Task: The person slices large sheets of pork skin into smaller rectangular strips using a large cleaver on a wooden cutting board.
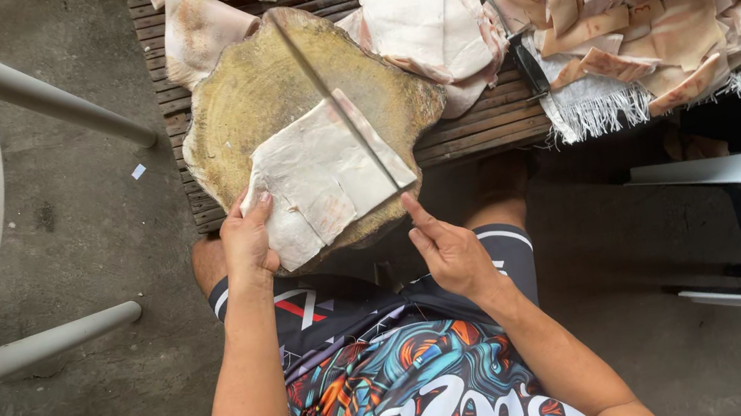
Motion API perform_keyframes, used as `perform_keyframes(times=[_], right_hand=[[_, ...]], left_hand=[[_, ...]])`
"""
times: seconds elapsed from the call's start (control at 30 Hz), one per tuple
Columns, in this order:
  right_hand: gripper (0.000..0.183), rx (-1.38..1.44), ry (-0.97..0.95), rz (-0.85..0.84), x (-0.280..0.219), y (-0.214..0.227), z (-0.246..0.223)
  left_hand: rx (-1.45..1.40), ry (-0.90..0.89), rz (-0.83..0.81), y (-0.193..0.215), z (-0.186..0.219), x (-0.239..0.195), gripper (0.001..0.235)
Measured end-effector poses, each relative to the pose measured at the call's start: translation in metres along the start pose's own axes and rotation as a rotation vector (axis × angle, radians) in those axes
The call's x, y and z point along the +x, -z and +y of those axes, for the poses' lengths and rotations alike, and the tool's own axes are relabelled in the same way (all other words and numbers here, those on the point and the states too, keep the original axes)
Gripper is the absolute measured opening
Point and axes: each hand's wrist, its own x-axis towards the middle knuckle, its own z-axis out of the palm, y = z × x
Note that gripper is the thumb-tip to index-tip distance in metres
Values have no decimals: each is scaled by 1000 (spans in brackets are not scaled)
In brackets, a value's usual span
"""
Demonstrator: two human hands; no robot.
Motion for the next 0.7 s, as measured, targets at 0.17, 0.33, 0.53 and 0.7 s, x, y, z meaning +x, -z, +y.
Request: perform_keyframes(times=[0.17,0.33,0.53,0.7], right_hand=[[58,-129,-129,-87,5,-9,2],[58,62,-44,-89,8,32,-22],[58,332,566,139,-13,87,-49],[60,46,342,107,5,33,-19]], left_hand=[[-13,-28,-27,2,-1,-11,43],[131,-32,2,-7,18,-9,44],[20,1,-75,3,9,-18,45],[-2,-5,-75,5,6,-9,43]])
